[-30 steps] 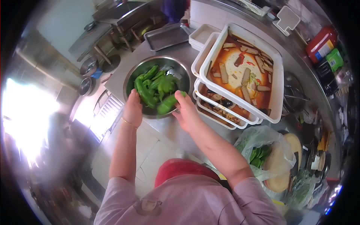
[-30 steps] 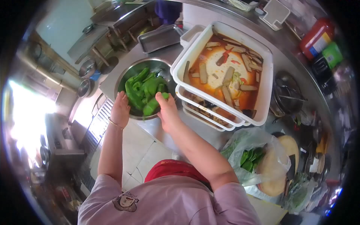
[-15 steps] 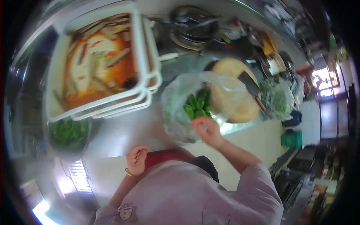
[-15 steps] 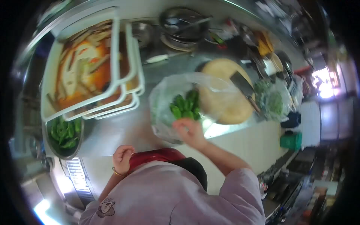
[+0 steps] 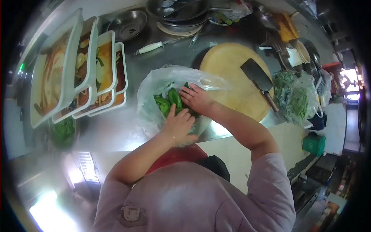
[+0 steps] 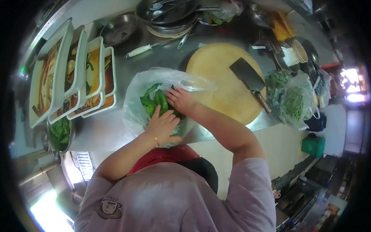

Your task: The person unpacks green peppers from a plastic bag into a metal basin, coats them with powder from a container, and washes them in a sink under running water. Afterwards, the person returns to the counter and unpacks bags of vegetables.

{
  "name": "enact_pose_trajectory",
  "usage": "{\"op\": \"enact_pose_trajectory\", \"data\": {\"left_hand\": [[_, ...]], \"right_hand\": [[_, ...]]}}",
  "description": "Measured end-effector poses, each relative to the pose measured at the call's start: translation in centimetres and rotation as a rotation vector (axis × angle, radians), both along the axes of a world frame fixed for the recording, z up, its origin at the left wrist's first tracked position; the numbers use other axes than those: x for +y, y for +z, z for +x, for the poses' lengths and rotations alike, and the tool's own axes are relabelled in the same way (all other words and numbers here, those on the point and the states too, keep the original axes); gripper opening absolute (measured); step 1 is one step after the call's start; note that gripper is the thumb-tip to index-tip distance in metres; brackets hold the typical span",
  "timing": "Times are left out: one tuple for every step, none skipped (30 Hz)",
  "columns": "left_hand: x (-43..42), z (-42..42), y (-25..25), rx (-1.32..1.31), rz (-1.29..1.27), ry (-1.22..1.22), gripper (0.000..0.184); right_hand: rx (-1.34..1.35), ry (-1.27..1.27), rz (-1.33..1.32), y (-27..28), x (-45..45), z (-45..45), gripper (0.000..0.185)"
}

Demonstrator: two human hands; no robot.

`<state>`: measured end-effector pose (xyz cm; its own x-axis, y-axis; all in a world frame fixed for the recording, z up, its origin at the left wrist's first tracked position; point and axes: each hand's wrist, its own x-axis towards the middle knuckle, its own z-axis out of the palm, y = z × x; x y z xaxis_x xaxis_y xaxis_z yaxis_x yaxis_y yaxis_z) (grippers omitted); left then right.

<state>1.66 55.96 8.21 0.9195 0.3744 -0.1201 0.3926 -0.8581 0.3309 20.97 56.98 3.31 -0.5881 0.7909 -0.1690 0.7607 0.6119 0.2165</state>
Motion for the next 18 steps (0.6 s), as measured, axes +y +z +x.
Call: {"op": "enact_pose_trajectory", "data": {"left_hand": [[-0.1,-0.6,-0.3,-0.013,0.04,0.015,0.057],[0.1,-0.8,1.1,0.089,0.023,0.054,0.057],[0.4,-1.1,2.7,0.188,0.005,0.094,0.057],[0.7,-1.5,3.7,0.288,-0.012,0.136,0.057],[0.9,-2.4,3.5,0.304,-0.013,0.208,0.055],[1.0,-3.4,3.0,0.318,-0.014,0.28,0.053],[1.0,-4.0,2.9,0.332,-0.014,0.351,0.052],[0.7,-4.4,3.0,0.29,0.035,0.331,0.045],[0.3,-4.7,3.1,0.247,0.084,0.308,0.038],[-0.2,-5.0,3.2,0.202,0.132,0.282,0.032],[-1.0,-5.1,2.9,0.124,0.167,0.199,0.026],[-1.9,-5.1,2.3,0.044,0.202,0.117,0.02],[-2.8,-4.9,1.9,-0.039,0.237,0.037,0.015],[-3.6,-4.4,1.8,-0.214,0.155,-0.013,0.016],[-4.6,-4.3,1.3,-0.208,0.079,-0.072,0.017],[-5.7,-4.2,0.6,-0.203,0.001,-0.135,0.019],[-6.4,-4.1,-0.1,-0.199,-0.075,-0.2,0.02],[-6.9,-4.0,-0.8,-0.23,-0.112,-0.183,0.024]], "right_hand": [[-0.01,0.02,0.025,-0.4,0.4,-0.1,0.042],[-0.022,0.04,0.051,-0.4,0.9,-0.2,0.043],[-0.021,-0.005,-0.117,-0.3,1.7,-0.3,0.044],[-0.023,-0.047,-0.282,0.8,2.7,-0.5,0.046],[-0.028,-0.086,-0.447,1.5,3.5,-0.9,0.048],[0.326,-0.309,-0.544,1.7,3.9,-0.9,0.046],[0.679,-0.534,-0.639,1.9,4.1,-0.6,0.045],[1.033,-0.765,-0.728,1.8,4.2,-0.3,0.043],[1.041,-0.822,-0.812,1.3,4.6,-0.2,0.042],[1.045,-0.882,-0.897,1.4,5.1,-0.1,0.041],[1.044,-0.945,-0.982,1.5,5.2,0.0,0.039],[0.917,-0.824,-0.932,1.8,5.0,0.6,0.039],[0.791,-0.702,-0.879,5.1,4.9,1.0,0.039],[0.666,-0.58,-0.823,7.1,4.8,1.4,0.039],[0.922,-0.594,-0.843,7.4,5.0,2.0,0.041],[1.182,-0.609,-0.852,7.6,5.3,2.8,0.044],[1.443,-0.621,-0.849,7.8,5.5,3.2,0.047],[1.584,-0.623,-0.861,8.2,5.6,3.4,0.048]]}}
